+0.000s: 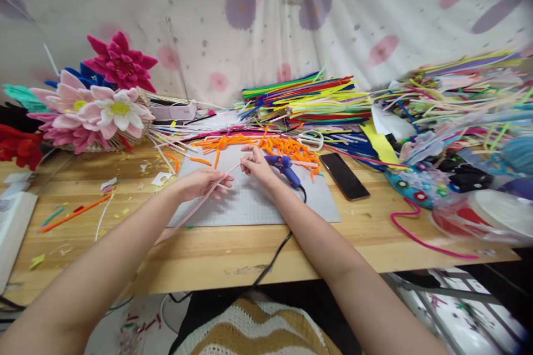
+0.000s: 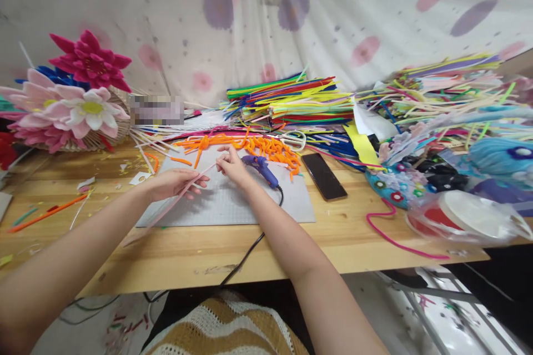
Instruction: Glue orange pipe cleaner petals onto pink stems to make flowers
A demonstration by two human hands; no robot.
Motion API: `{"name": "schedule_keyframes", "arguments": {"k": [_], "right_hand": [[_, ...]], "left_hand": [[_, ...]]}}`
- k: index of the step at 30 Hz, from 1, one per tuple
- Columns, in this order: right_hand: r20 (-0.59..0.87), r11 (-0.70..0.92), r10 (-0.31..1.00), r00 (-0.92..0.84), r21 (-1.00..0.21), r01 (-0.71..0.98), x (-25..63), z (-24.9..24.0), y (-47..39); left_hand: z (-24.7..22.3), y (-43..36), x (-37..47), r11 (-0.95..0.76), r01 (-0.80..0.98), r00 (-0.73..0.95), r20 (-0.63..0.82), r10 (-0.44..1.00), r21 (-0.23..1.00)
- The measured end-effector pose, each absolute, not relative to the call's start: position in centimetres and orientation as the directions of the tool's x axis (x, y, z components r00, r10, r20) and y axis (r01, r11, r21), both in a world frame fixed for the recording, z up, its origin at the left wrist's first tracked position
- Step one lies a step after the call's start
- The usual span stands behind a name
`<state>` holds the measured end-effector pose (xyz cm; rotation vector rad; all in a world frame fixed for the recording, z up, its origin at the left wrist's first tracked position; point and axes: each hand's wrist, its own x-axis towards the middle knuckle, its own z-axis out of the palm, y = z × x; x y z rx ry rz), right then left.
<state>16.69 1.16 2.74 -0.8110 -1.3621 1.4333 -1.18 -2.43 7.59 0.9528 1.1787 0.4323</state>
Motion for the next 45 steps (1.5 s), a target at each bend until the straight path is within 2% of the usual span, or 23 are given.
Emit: {"name": "schedule_keyframes", "arguments": {"k": [5, 10, 13, 17, 21, 25, 29, 31, 34, 37, 39, 40, 41, 43, 45], "right_hand": [[0.134, 0.093, 0.956, -0.26, -0.982, -0.162, 16.8, 4.0, 1.7], [0.042, 0.058, 0.994, 0.097, -0.983, -0.176, 16.0, 3.8, 2.6], [0.0, 0.053, 0.969, 0.246, -0.977, -0.208, 15.2, 3.5, 3.1], [0.002, 0.071, 0.954, 0.301, -0.973, -0.218, 14.1, 3.8, 3.6], [-0.043, -0.01, 0.989, 0.142, -0.974, -0.225, 13.3, 3.8, 3.3], [-0.116, -0.117, 0.985, -0.124, -0.993, -0.003, 14.9, 3.0, 1.3], [-0.163, -0.035, 0.854, -0.494, -0.965, 0.258, 20.2, 3.2, -1.1], [-0.279, -0.036, 0.737, -0.615, -0.926, 0.376, 23.6, 4.1, -1.8], [-0.468, -0.084, 0.629, -0.621, -0.835, 0.544, 27.9, 5.6, -2.5], [-0.537, -0.109, 0.574, -0.619, -0.799, 0.592, 29.3, 6.2, -3.1], [-0.498, -0.091, 0.541, -0.678, -0.836, 0.542, 28.2, 5.8, -3.3], [-0.443, -0.082, 0.557, -0.703, -0.871, 0.485, 27.0, 5.4, -3.3], [-0.361, -0.079, 0.626, -0.692, -0.911, 0.404, 25.5, 4.9, -3.1], [-0.172, -0.045, 0.84, -0.515, -0.967, 0.25, 22.0, 4.0, -2.4], [-0.03, 0.016, 0.952, -0.304, -0.988, 0.15, 18.4, 3.4, -1.0]], "left_hand": [[6.8, -2.8, -2.6, 0.647, 0.097, 0.464, -0.61, 0.643, 0.756], [5.7, -3.4, -4.1, 0.631, 0.076, 0.468, -0.587, 0.661, 0.772], [5.5, -3.9, -4.4, 0.579, 0.131, 0.366, -0.582, 0.726, 0.804], [5.5, -4.5, -4.2, 0.393, 0.194, 0.105, -0.418, 0.902, 0.899], [5.1, -4.6, -3.7, 0.301, 0.172, -0.055, -0.296, 0.954, 0.938], [4.3, -4.0, -2.7, 0.262, 0.029, -0.148, -0.255, 0.956, 0.965], [3.5, -3.1, -1.1, 0.265, -0.105, -0.109, -0.276, 0.955, 0.958], [3.1, -2.8, -0.3, 0.26, -0.148, -0.095, -0.276, 0.957, 0.954], [2.7, -2.4, 0.8, 0.242, -0.188, -0.106, -0.265, 0.958, 0.952], [2.5, -2.2, 1.7, 0.21, -0.216, -0.096, -0.235, 0.967, 0.953], [2.4, -2.2, 2.1, 0.183, -0.248, -0.064, -0.205, 0.977, 0.951], [2.4, -2.3, 2.3, 0.171, -0.273, -0.046, -0.19, 0.981, 0.947], [2.4, -2.4, 2.5, 0.163, -0.302, -0.028, -0.18, 0.983, 0.939], [2.4, -2.7, 2.9, 0.165, -0.365, 0.005, -0.176, 0.984, 0.916], [2.4, -3.0, 3.4, 0.193, -0.42, 0.037, -0.196, 0.98, 0.887]]}}
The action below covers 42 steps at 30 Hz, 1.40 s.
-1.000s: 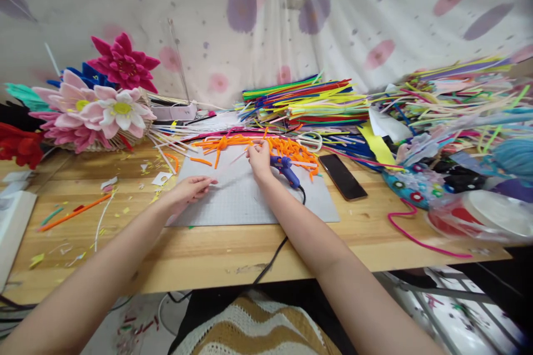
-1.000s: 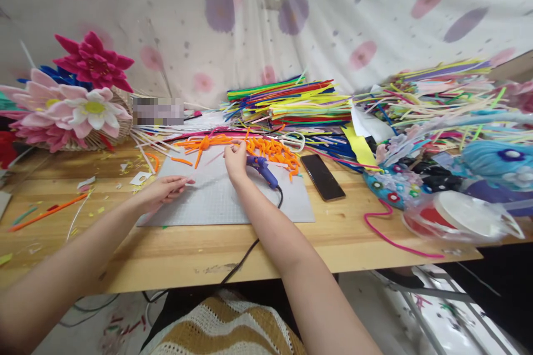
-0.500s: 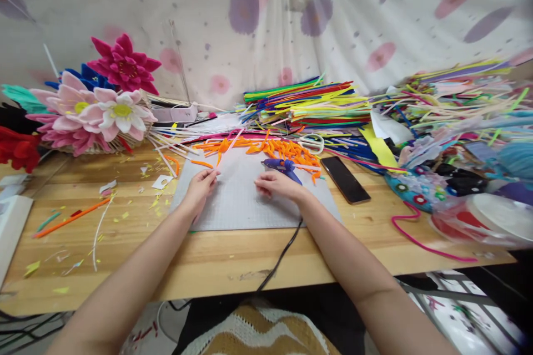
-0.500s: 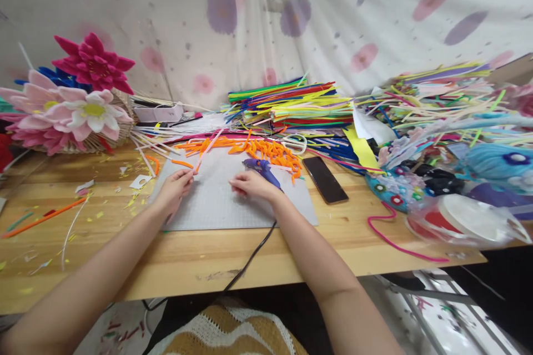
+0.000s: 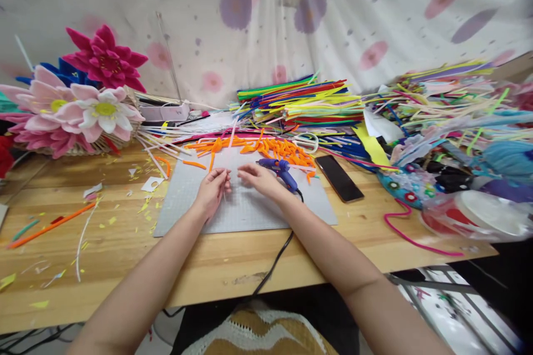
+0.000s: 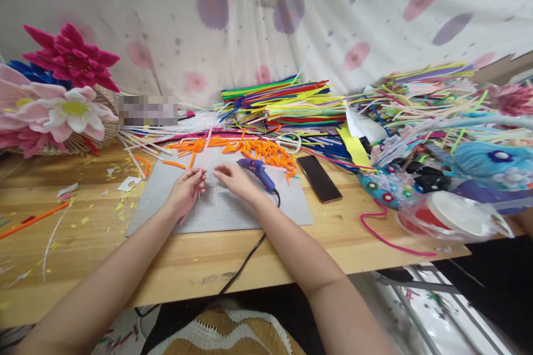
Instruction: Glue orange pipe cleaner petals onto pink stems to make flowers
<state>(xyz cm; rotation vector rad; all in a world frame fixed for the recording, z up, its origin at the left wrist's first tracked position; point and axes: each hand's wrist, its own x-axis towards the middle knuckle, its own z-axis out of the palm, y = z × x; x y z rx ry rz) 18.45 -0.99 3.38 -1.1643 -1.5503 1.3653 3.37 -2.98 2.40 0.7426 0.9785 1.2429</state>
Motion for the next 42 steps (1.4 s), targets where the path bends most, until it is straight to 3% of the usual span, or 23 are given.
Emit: {"name": "schedule_keyframes", "arguments": {"k": [3, 7, 10, 13, 15, 20, 28, 32, 42], "right_hand": [[-0.021, -0.02, 0.982, -0.189, -1.0, 0.007, 14.4, 3.6, 1.3], [-0.005, -0.004, 0.986, -0.165, -1.0, 0.005, 12.5, 5.1, 2.7], [-0.02, 0.031, 0.92, -0.391, -0.992, 0.123, 12.8, 6.4, 2.6], [-0.164, 0.063, 0.757, -0.632, -0.945, 0.32, 13.2, 7.2, 2.2], [-0.248, 0.073, 0.703, -0.667, -0.907, 0.414, 13.2, 7.4, 1.8], [-0.29, -0.01, 0.716, -0.635, -0.914, 0.406, 13.2, 6.3, 1.2], [-0.358, -0.259, 0.837, -0.414, -0.925, 0.278, 12.8, 3.5, 1.2], [-0.309, -0.21, 0.853, -0.421, -0.941, 0.266, 12.6, 2.8, 1.3], [-0.243, -0.005, 0.83, -0.502, -0.904, 0.428, 13.5, 2.9, 1.3]], "left_hand": [[2.3, -3.2, 3.5, 0.244, -0.426, 0.074, -0.235, 0.969, 0.871], [2.3, -2.6, 2.1, 0.232, -0.299, 0.055, -0.226, 0.973, 0.926], [2.9, -1.8, 0.1, 0.096, -0.283, -0.094, -0.127, 0.987, 0.954], [4.0, -1.3, -1.7, 0.046, -0.406, -0.072, -0.082, 0.994, 0.913], [4.4, -1.3, -2.4, 0.067, -0.42, -0.053, -0.098, 0.994, 0.905], [3.7, -1.7, -3.0, 0.136, -0.337, -0.044, -0.16, 0.986, 0.932], [2.8, -1.7, -1.5, 0.073, -0.269, -0.17, -0.122, 0.978, 0.96], [2.6, -1.8, -1.2, 0.069, -0.306, -0.206, -0.137, 0.969, 0.949], [2.6, -1.6, -1.5, 0.079, -0.323, -0.224, -0.158, 0.962, 0.943]]}}
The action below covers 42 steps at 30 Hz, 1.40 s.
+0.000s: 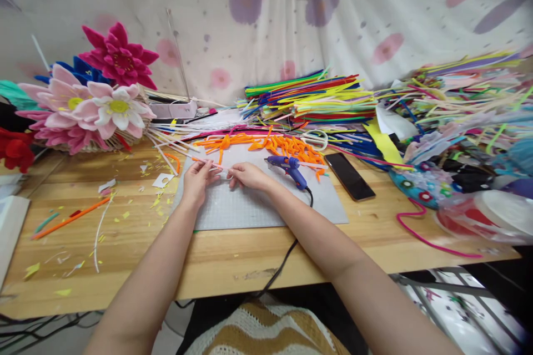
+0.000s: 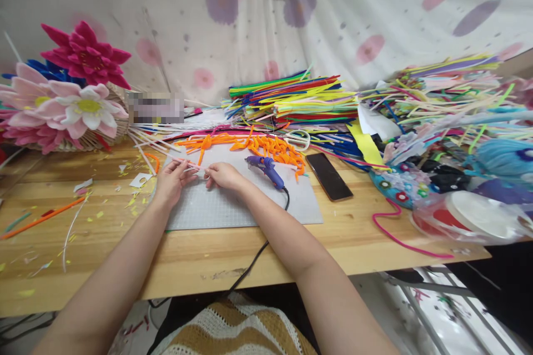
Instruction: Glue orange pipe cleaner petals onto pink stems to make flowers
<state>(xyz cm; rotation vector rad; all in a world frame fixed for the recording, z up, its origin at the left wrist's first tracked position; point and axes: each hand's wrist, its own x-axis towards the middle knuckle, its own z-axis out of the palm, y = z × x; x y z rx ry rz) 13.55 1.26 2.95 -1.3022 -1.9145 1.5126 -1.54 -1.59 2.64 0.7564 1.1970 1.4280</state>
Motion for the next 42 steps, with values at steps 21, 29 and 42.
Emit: {"name": "schedule_keyframes", "arguments": {"k": [21, 29, 42], "right_hand": [[0.023, 0.305, 0.932, -0.362, -0.589, 0.748, 15.4, 4.1, -0.9], [0.073, 0.298, 0.944, -0.322, -0.605, 0.738, 21.0, 4.5, -2.7], [-0.339, -0.056, 0.796, -0.502, -0.866, 0.496, 27.7, 5.5, -4.0]], "left_hand": [[2.5, -0.6, -3.0, 0.036, -0.334, -0.358, -0.162, 0.92, 0.942], [2.9, 0.5, -4.2, -0.03, -0.325, -0.454, -0.129, 0.882, 0.945], [3.3, 0.9, -3.3, -0.029, -0.35, -0.541, -0.177, 0.822, 0.936]]}}
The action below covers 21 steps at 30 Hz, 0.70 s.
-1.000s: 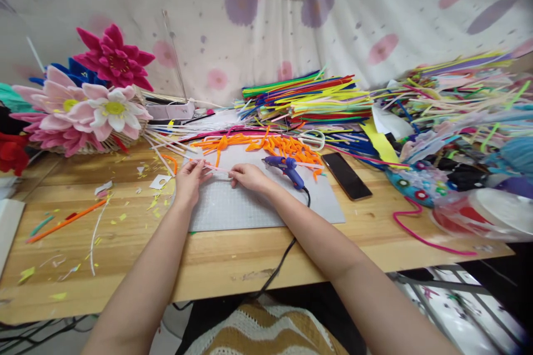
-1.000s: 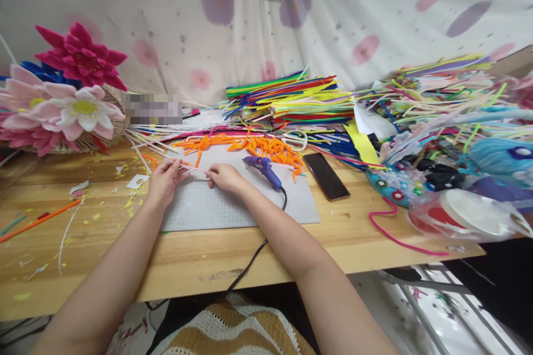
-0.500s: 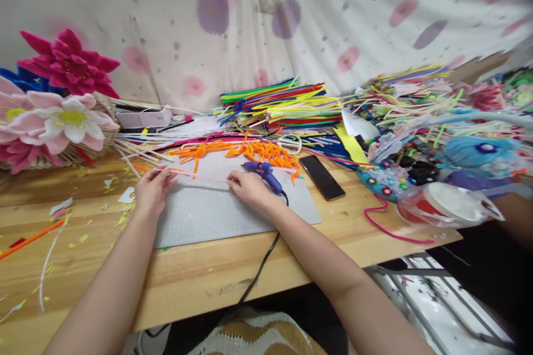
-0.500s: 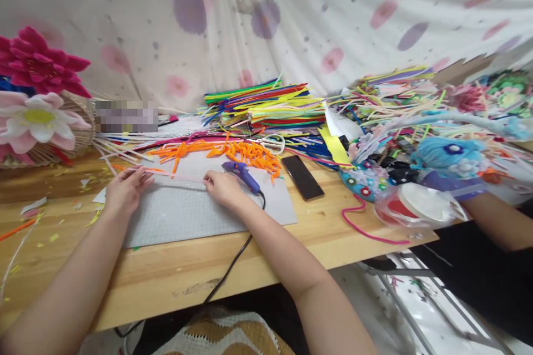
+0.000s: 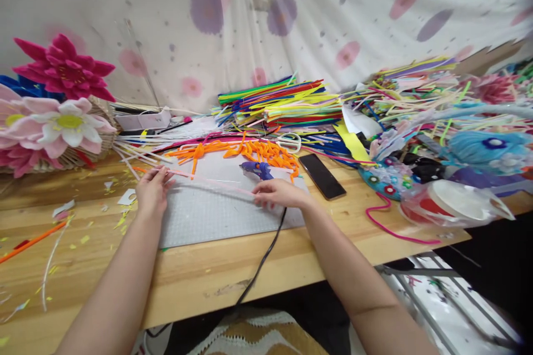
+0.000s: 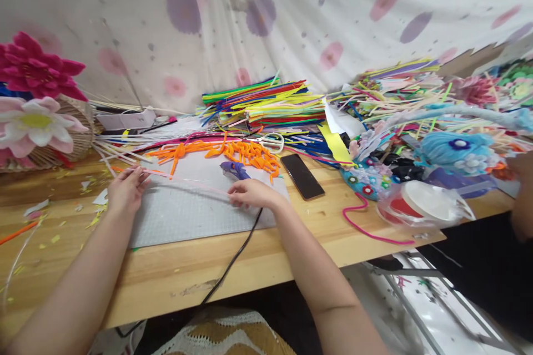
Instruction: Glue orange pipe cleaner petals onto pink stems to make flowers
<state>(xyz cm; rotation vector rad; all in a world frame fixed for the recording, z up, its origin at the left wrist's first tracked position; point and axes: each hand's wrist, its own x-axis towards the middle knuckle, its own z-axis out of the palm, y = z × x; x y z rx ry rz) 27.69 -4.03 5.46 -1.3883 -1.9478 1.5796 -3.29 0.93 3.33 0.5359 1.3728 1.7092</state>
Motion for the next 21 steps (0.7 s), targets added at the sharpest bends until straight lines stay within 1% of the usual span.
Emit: {"name": "schedule_keyframes", "arguments": {"k": [2, 4, 7, 9, 10, 12, 14, 16, 18, 21], "right_hand": [[-0.374, -0.055, 0.791, -0.485, -0.832, 0.552, 29.7, 6.4, -3.7], [-0.351, -0.045, 0.857, -0.378, -0.781, 0.623, 31.2, 7.0, -3.2], [-0.151, 0.037, 0.967, -0.207, -0.719, 0.694, 31.7, 6.9, -2.5], [-0.035, 0.114, 0.98, -0.196, -0.705, 0.7, 30.8, 6.2, -2.0], [-0.004, 0.15, 0.977, -0.215, -0.7, 0.698, 30.2, 5.7, -1.8], [0.003, 0.167, 0.974, -0.226, -0.686, 0.708, 28.8, 4.7, -1.6], [-0.027, 0.101, 0.986, -0.163, -0.677, 0.729, 27.7, 3.7, -1.4], [-0.033, 0.031, 0.997, -0.075, -0.697, 0.716, 27.0, 3.0, -1.3], [-0.012, -0.016, 1.0, 0.011, -0.755, 0.656, 26.7, 2.6, -1.1], [-0.075, -0.128, 0.988, 0.133, -0.88, 0.457, 26.4, 2.8, -1.0]], "left_hand": [[3.1, 0.8, -3.3, -0.026, -0.36, -0.528, -0.181, 0.83, 0.933], [2.9, 0.7, -3.5, -0.027, -0.37, -0.522, -0.184, 0.833, 0.929], [2.7, 0.6, -3.7, -0.031, -0.374, -0.521, -0.182, 0.834, 0.927], [2.6, 0.5, -3.6, -0.029, -0.362, -0.516, -0.175, 0.839, 0.932], [2.6, 0.4, -3.6, -0.026, -0.351, -0.512, -0.169, 0.842, 0.936], [2.6, 0.2, -3.4, -0.024, -0.329, -0.503, -0.153, 0.851, 0.944], [2.7, -0.1, -3.2, -0.026, -0.306, -0.489, -0.134, 0.862, 0.952], [2.7, -0.3, -3.0, -0.026, -0.282, -0.468, -0.114, 0.876, 0.959], [2.7, -0.4, -2.9, -0.032, -0.265, -0.448, -0.093, 0.889, 0.964], [2.5, -0.3, -2.9, -0.048, -0.298, -0.426, -0.088, 0.901, 0.953]]}}
